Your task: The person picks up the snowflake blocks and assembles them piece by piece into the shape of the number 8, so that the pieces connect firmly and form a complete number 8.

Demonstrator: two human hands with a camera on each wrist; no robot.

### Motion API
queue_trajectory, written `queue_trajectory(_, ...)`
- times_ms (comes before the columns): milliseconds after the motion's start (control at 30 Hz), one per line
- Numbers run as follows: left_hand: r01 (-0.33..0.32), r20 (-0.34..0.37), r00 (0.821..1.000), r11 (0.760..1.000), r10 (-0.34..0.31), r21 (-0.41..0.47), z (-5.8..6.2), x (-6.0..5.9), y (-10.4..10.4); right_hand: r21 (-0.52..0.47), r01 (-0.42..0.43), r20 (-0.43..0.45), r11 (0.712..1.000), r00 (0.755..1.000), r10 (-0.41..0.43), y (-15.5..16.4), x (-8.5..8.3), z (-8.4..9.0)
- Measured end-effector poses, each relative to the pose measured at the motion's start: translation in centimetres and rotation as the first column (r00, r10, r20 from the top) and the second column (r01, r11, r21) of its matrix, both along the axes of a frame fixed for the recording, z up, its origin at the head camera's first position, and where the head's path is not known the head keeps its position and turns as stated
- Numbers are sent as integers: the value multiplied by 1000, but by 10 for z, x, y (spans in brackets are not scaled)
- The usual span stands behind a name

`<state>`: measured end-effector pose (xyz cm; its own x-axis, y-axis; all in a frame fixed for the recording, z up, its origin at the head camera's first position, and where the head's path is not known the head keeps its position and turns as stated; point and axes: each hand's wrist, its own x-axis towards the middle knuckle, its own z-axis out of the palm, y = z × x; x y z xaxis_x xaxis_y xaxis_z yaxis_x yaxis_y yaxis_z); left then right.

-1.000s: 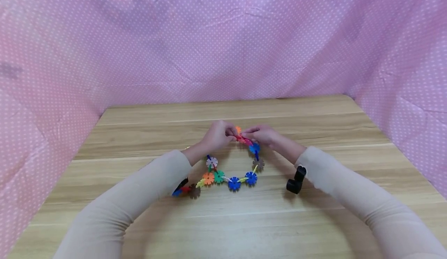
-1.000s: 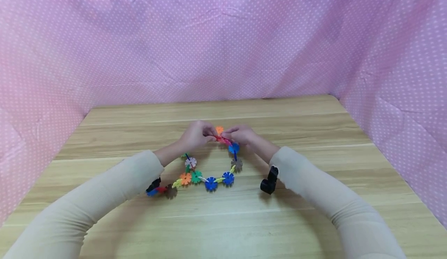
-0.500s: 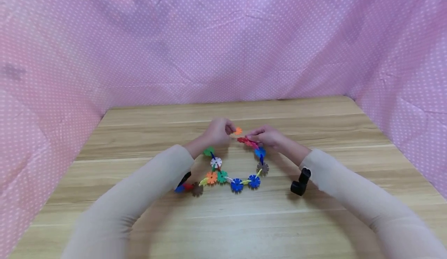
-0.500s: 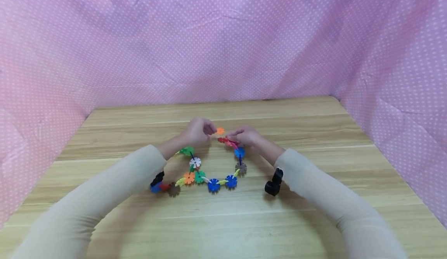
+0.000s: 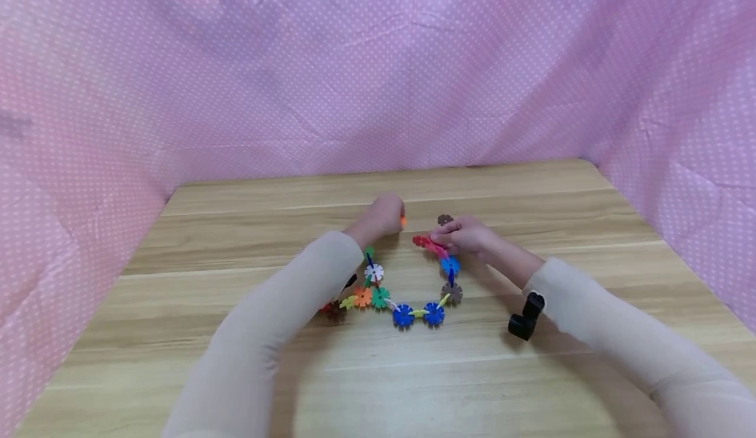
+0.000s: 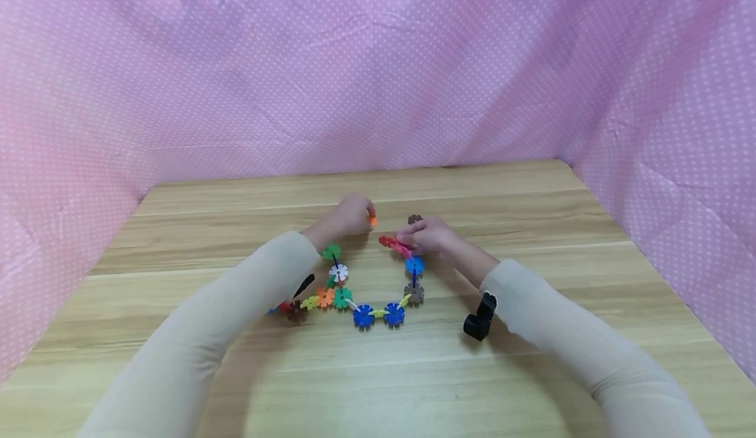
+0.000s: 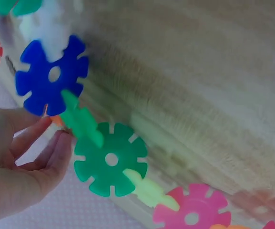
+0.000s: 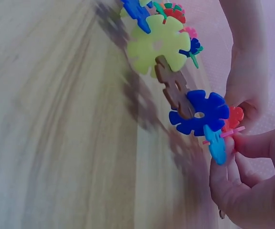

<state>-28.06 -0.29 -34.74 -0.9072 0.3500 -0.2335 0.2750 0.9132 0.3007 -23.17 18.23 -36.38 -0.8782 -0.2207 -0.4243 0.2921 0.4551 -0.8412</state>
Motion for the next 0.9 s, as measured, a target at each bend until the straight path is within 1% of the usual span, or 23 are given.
queue_trajectory(100,13,-4,1000,1000,-13,-20,-2,2,3,-8,-8,8,1000,1000,8,2,2,-1)
queue_trajectory(167,7,-23,1000,1000,-8,-17,-2,3,3,-26,0,20,1000,1000,0,2,3,-2)
queue_trajectory(200,0,-29,1000,1000,0,-2,-2,3,3,-33,4,24,999,1000,-4,2,3,-2)
queue_trajectory(267,-17,-35,999,998,19,58,-1,5,0,-42,10,25,999,1000,-9,2,3,-2)
queue_trajectory(333,-37,-5,999,988,38,151,0,7,-3,-50,17,26,999,1000,-16,2,3,-2)
queue_trajectory(367,-50,22,999,978,46,200,1,8,-5,-51,18,25,999,1000,-17,2,4,-2)
queue_trajectory(433,-84,92,994,952,59,295,2,12,-10,-52,22,22,998,1000,-21,2,4,-2)
queue_trajectory(500,-129,173,982,920,68,371,3,16,-14,-52,22,14,998,1000,-21,2,5,-1)
queue_trajectory(533,-155,212,975,905,74,395,3,18,-15,-52,21,10,998,1000,-21,3,6,-1)
queue_trajectory(600,-203,275,958,879,86,432,3,21,-18,-55,22,4,998,1000,-21,3,6,-1)
queue_trajectory(667,-244,317,943,858,101,453,4,24,-20,-56,19,-1,998,1000,-19,3,7,-2)
queue_trajectory(767,-299,361,924,826,126,478,5,28,-22,-51,15,-7,999,1000,-15,1,8,-2)
queue_trajectory(900,-345,400,906,793,140,503,6,30,-24,-34,10,-18,999,1000,-11,0,9,-1)
